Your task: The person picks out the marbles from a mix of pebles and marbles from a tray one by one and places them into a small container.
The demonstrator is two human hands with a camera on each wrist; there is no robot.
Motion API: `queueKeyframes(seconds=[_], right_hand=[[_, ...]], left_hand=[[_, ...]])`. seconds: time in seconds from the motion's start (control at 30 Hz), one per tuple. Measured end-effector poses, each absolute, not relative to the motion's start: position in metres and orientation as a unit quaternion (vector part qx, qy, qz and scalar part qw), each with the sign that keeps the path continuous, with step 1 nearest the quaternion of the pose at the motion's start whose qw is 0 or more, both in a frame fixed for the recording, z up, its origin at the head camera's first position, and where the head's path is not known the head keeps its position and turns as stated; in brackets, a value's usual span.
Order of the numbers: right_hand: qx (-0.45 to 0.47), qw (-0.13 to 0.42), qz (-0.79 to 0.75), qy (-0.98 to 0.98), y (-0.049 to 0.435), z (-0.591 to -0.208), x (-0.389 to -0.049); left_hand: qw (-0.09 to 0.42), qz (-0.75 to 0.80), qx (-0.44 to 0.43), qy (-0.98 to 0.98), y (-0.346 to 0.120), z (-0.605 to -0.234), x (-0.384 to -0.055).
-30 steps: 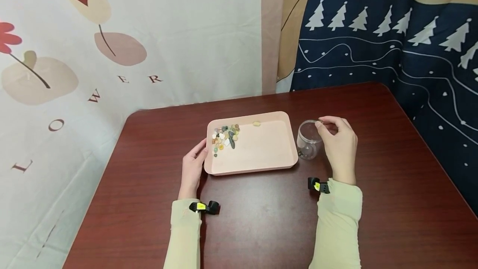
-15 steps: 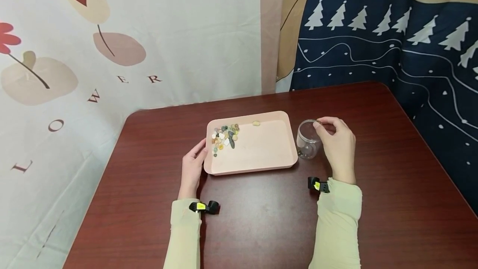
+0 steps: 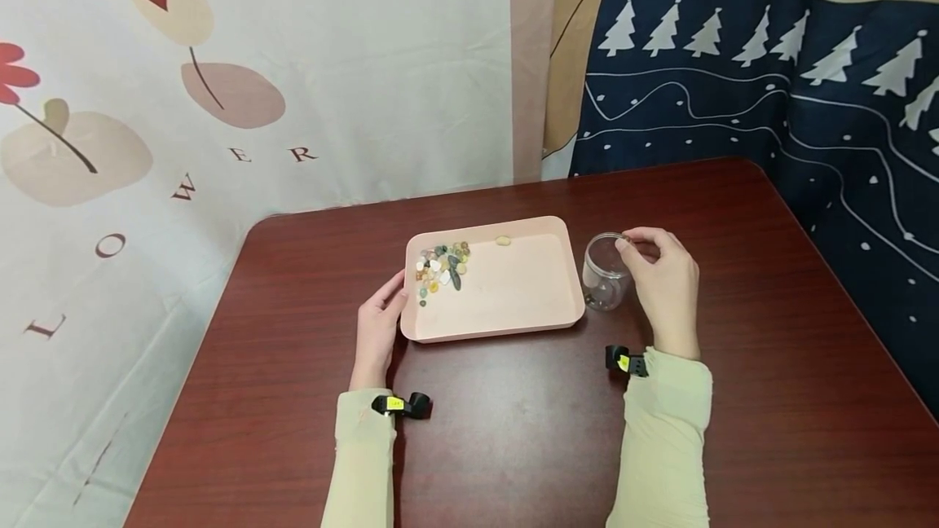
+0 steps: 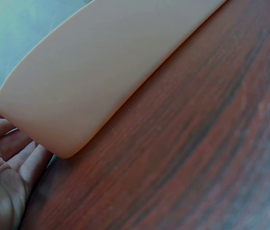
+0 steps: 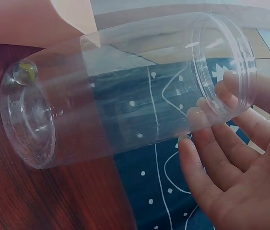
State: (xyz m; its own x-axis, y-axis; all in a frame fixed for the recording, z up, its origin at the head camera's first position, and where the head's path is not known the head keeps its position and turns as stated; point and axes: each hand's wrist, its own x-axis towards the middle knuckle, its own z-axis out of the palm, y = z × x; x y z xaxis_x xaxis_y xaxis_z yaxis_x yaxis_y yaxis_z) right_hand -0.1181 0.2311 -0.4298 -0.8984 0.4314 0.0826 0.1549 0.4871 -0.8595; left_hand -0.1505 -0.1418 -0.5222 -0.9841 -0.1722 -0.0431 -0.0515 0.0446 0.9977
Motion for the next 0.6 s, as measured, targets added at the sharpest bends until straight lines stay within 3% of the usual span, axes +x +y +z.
queueKeyframes(seconds=[0.6], right_hand=[[-0.174, 0.160, 0.488, -0.840, 0.2331, -0.4288, -0.1186]], left_hand=[[0.044, -0.674, 0.085, -0.732, -0.1414, -0.5233, -0.1515]])
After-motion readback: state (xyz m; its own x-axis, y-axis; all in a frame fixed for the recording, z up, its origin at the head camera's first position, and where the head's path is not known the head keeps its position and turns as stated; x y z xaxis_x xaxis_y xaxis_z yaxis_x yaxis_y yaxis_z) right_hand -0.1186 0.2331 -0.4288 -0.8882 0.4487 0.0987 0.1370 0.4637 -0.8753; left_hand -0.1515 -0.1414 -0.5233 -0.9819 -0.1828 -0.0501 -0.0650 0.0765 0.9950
